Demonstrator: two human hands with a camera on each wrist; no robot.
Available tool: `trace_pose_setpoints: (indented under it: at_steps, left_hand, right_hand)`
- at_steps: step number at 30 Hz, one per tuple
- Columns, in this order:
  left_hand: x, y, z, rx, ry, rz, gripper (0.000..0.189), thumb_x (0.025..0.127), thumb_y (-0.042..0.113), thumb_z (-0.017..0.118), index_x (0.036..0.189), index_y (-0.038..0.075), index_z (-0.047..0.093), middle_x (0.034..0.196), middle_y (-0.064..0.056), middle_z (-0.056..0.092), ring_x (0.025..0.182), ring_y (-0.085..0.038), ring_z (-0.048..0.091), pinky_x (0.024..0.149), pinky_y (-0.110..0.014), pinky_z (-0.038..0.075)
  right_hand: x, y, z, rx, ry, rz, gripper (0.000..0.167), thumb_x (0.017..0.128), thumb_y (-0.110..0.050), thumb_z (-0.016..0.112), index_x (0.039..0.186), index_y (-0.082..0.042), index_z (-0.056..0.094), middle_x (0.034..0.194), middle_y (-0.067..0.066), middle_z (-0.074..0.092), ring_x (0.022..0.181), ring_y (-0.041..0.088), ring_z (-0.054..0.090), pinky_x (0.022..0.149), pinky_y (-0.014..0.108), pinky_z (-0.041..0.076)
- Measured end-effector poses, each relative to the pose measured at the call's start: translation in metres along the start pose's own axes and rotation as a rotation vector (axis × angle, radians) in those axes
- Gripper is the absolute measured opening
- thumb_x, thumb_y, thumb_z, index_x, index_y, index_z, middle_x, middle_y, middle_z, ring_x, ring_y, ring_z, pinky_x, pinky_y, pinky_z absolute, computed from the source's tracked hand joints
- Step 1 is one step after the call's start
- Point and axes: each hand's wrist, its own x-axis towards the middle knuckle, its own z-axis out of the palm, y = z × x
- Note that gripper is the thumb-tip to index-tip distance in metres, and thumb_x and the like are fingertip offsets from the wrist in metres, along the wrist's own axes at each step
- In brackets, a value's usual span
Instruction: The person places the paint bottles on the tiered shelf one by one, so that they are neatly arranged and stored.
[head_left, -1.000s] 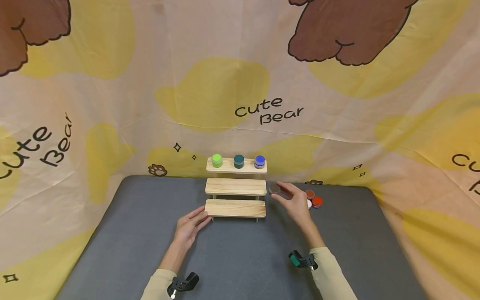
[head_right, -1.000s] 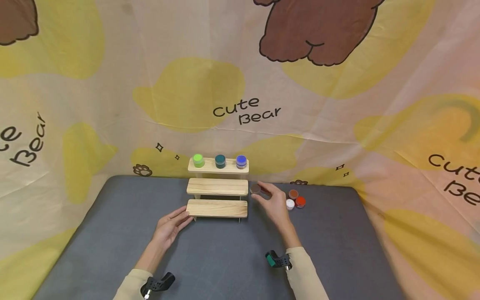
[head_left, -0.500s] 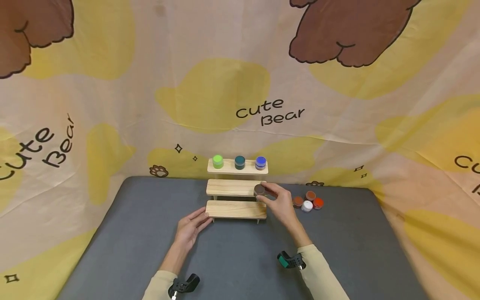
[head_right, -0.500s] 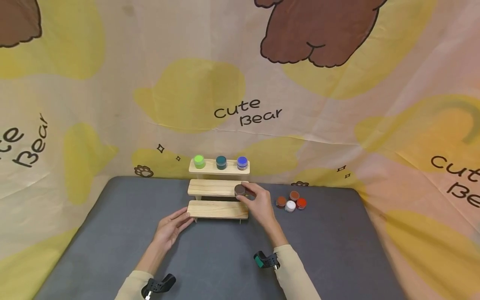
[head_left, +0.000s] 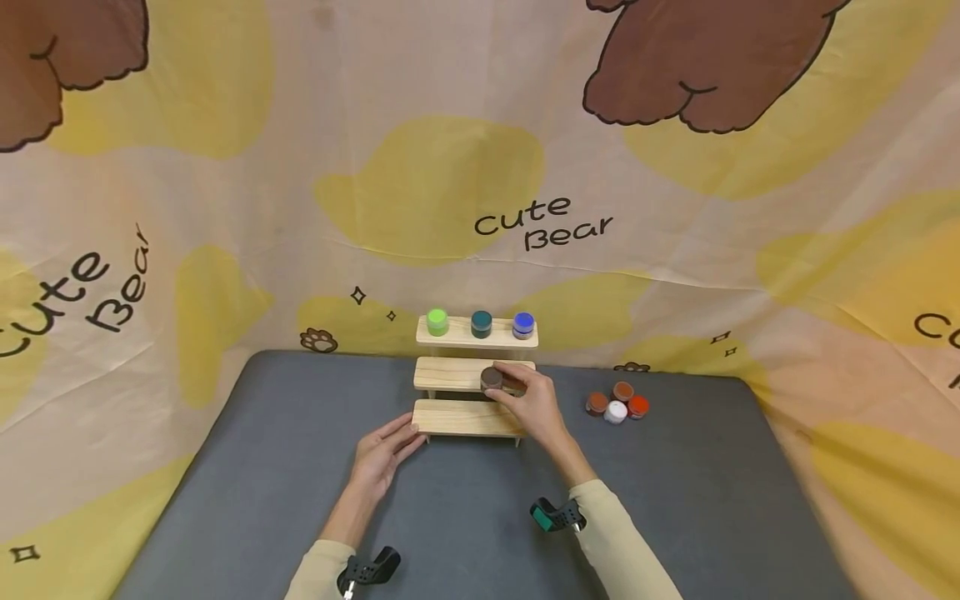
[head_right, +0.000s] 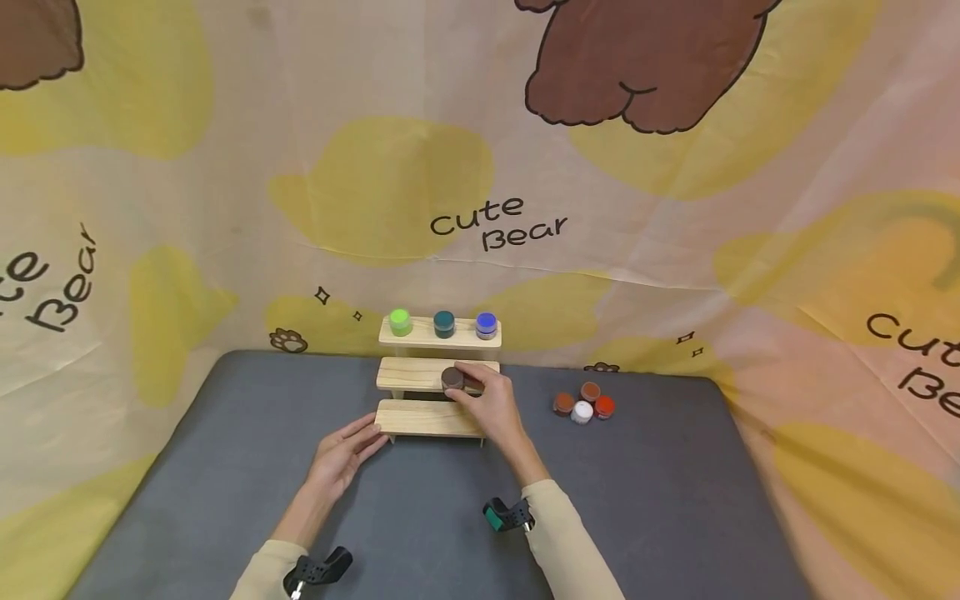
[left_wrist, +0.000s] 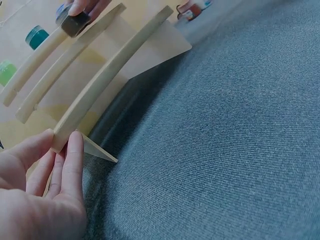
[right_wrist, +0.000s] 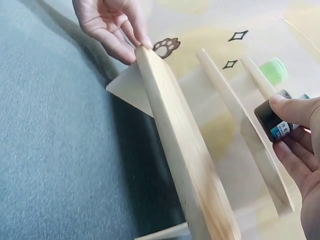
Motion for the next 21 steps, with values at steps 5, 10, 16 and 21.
trace_pose_setpoints:
  at_steps: [5,10,16,21]
  left_hand:
    - [0.0,0.002,0.0,0.002,-0.008,-0.012,0.046,0.091,-0.009,0.062,0.135,-0.013,0.05,0.137,-0.031,0.049,0.097,-0.021,0.069,0.096,-0.035,0.058]
    - [0.0,0.003,-0.001,-0.007,0.003,-0.007,0.046,0.091,-0.01,0.062,0.135,-0.013,0.049,0.138,-0.03,0.049,0.097,-0.02,0.069,0.096,-0.036,0.058]
    - [0.0,0.002,-0.001,0.0,-0.001,-0.002,0.047,0.09,-0.008,0.064,0.135,-0.014,0.049,0.135,-0.029,0.051,0.096,-0.021,0.07,0.096,-0.036,0.058]
    - [-0.001,0.002,0.0,0.008,-0.01,-0.004,0.046,0.091,-0.008,0.062,0.135,-0.014,0.048,0.136,-0.029,0.05,0.097,-0.021,0.069,0.096,-0.036,0.058]
  right_hand:
    - [0.007,-0.006,0.008,0.012,-0.02,-0.01,0.043,0.081,-0.008,0.08,0.122,0.0,0.068,0.117,0.013,0.068,0.101,0.024,0.069,0.086,0.03,0.062]
    - [0.015,-0.012,0.018,0.034,-0.064,-0.021,0.043,0.083,-0.008,0.079,0.123,0.002,0.066,0.116,0.014,0.067,0.102,0.025,0.068,0.088,0.028,0.062]
    - [0.022,-0.015,0.028,0.041,-0.099,-0.014,0.044,0.083,-0.009,0.079,0.124,0.002,0.066,0.118,0.013,0.067,0.104,0.024,0.067,0.089,0.025,0.061]
    - [0.028,-0.019,0.035,0.046,-0.126,-0.009,0.046,0.082,-0.011,0.079,0.124,0.001,0.066,0.119,0.013,0.067,0.106,0.024,0.066,0.09,0.024,0.06]
